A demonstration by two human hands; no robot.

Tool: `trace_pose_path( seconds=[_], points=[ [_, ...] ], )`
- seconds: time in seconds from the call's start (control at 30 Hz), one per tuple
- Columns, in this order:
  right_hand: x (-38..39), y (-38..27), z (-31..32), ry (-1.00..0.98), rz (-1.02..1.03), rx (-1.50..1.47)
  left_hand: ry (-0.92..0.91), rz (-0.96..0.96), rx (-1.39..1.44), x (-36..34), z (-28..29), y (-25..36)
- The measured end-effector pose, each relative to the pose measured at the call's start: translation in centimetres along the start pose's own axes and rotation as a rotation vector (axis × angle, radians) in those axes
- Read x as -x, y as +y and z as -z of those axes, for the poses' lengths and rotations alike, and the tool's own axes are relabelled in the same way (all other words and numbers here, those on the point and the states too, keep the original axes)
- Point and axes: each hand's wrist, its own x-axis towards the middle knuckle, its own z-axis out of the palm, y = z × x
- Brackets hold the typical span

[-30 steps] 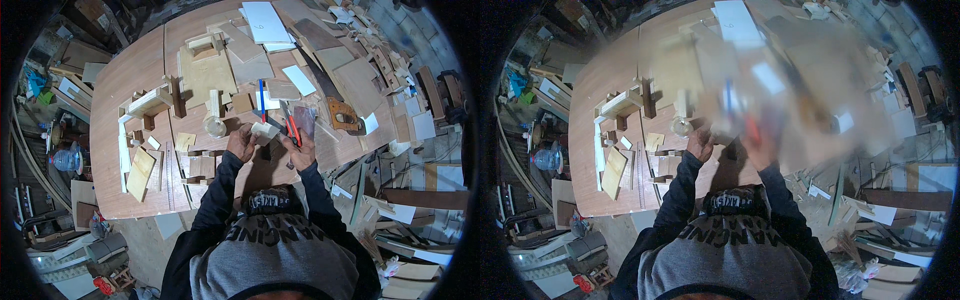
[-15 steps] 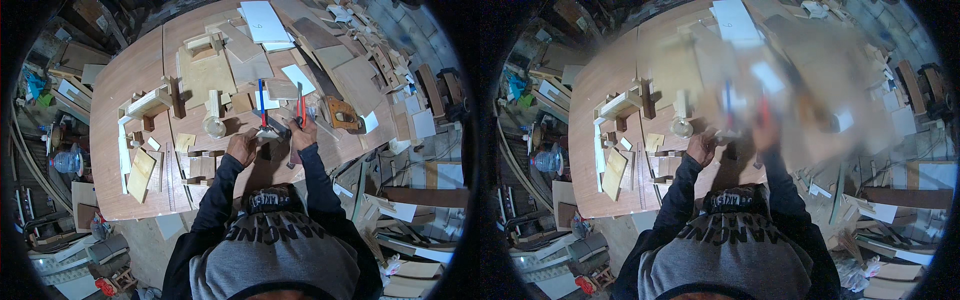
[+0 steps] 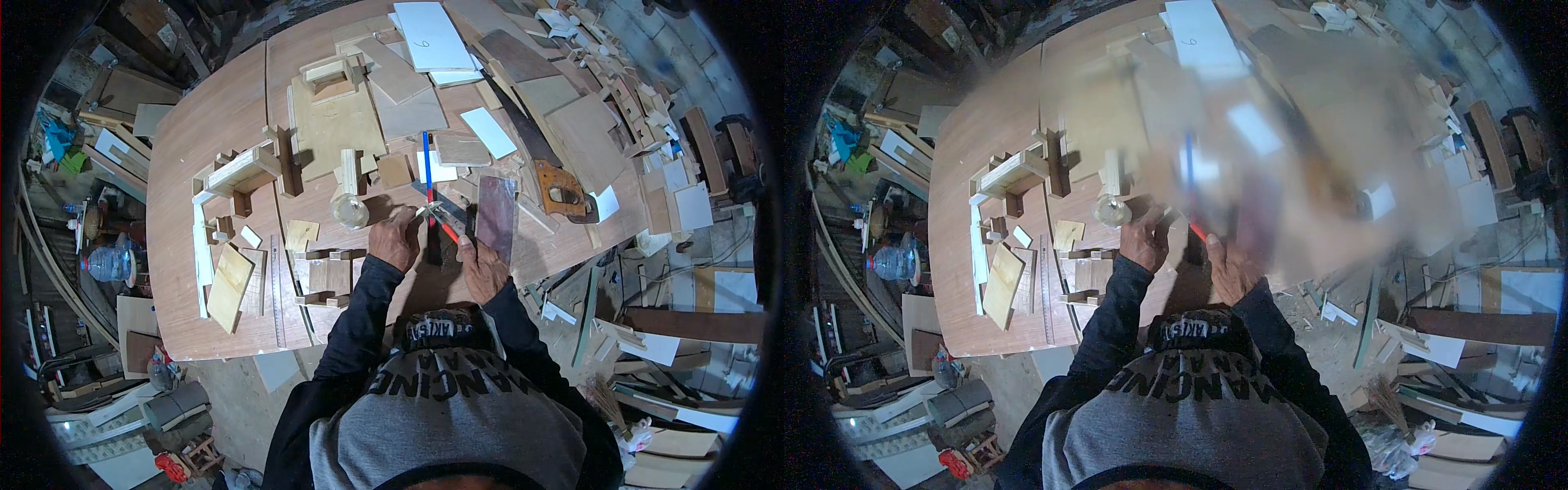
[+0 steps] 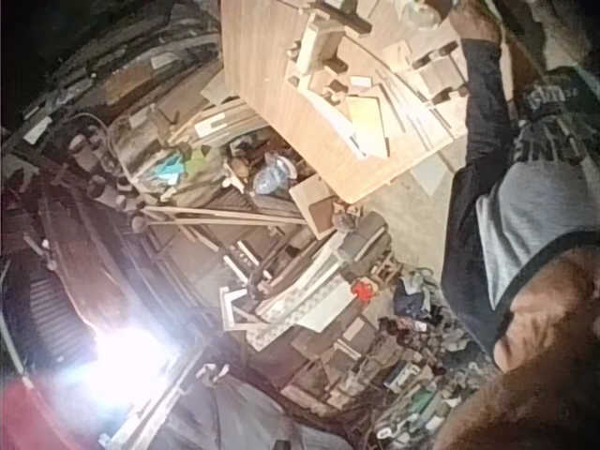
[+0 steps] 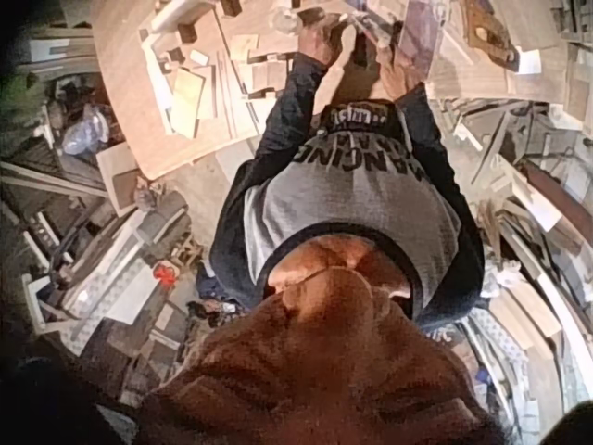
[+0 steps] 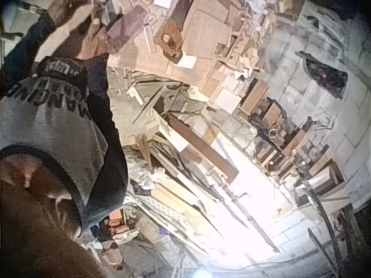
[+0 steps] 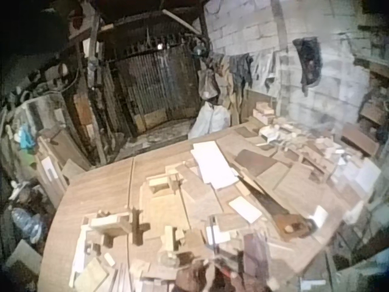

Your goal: The person cuts a small wooden piece using a hand saw and fits it onto a wooden structure on the workbench.

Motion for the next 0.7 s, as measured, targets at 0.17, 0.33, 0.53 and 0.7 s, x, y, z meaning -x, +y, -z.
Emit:
trace_pose_path(
  seconds=[0.17, 0.33, 0.53, 0.7],
  points=[
    [0.5, -0.3, -0.9, 0.195, 0.110, 0.256, -0.022, 0.037, -0.061, 0.3, 0.2, 0.6],
    [0.0, 0.5, -1.0, 0.176, 0.142, -0.049, 0.014, -0.033, -0.113, -0.6, 0.5, 1.3],
    [-0.7, 0.4, 1.6, -0.035, -0.371, -0.905, 0.015, 0.025, 0.084, -1.2, 1.7, 1.4],
    [0.1, -2.1, 1.9, -0.100, -0.290, -0.740, 0.010, 0.005, 0.118, -1.4, 1.6, 1.7]
  ],
)
